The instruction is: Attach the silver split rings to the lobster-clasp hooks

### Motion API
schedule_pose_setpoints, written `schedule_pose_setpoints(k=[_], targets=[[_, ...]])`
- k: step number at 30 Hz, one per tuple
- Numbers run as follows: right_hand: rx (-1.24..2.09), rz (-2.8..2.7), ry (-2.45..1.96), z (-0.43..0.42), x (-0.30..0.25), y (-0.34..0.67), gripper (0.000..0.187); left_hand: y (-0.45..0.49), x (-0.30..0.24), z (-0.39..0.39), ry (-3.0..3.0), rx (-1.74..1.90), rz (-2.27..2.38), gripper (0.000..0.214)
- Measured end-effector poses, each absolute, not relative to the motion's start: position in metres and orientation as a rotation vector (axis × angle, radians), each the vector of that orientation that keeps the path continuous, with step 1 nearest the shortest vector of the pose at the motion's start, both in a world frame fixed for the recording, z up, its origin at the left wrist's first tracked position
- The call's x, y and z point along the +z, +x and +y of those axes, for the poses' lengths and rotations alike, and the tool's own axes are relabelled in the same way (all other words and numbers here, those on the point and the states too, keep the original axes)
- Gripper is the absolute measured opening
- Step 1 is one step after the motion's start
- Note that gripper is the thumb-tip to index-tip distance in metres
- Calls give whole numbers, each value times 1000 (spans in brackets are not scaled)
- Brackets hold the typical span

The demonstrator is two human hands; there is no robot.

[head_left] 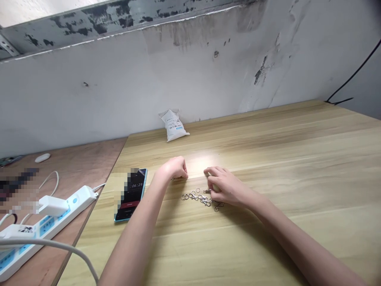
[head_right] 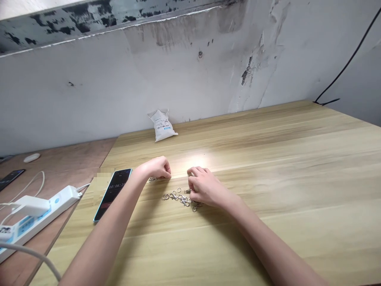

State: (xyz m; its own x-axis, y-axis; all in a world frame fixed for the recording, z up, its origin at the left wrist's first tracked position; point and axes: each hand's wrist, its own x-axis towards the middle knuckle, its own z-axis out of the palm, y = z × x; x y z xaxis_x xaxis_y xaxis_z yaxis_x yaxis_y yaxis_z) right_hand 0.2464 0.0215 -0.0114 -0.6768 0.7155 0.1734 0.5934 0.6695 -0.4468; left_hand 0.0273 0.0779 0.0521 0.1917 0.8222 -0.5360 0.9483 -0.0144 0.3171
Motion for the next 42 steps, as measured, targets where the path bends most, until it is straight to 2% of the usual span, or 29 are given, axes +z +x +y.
schedule_pose_setpoints(k=[4,9,19,25,35,42], targets=[[510,-2557,-1042,21,-11,246,12,26,51,72,1842,-254,1639,3],[476,-2550,-1042,20,-10,245,13,20,42,58,1904,-138,1608,23],[432,-2536,-980,20,-8,245,11,-2,26,10,2024,456,1454,27],[371,-2468,-881,17,-10,237,11,-8,16,2,1981,879,1486,16],[238,-2338,-914,18,-14,232,8,0,0,-4,2433,805,1397,18],[45,-2278,-921,15,-15,228,11,10,-1,-6,2689,958,1499,16]])
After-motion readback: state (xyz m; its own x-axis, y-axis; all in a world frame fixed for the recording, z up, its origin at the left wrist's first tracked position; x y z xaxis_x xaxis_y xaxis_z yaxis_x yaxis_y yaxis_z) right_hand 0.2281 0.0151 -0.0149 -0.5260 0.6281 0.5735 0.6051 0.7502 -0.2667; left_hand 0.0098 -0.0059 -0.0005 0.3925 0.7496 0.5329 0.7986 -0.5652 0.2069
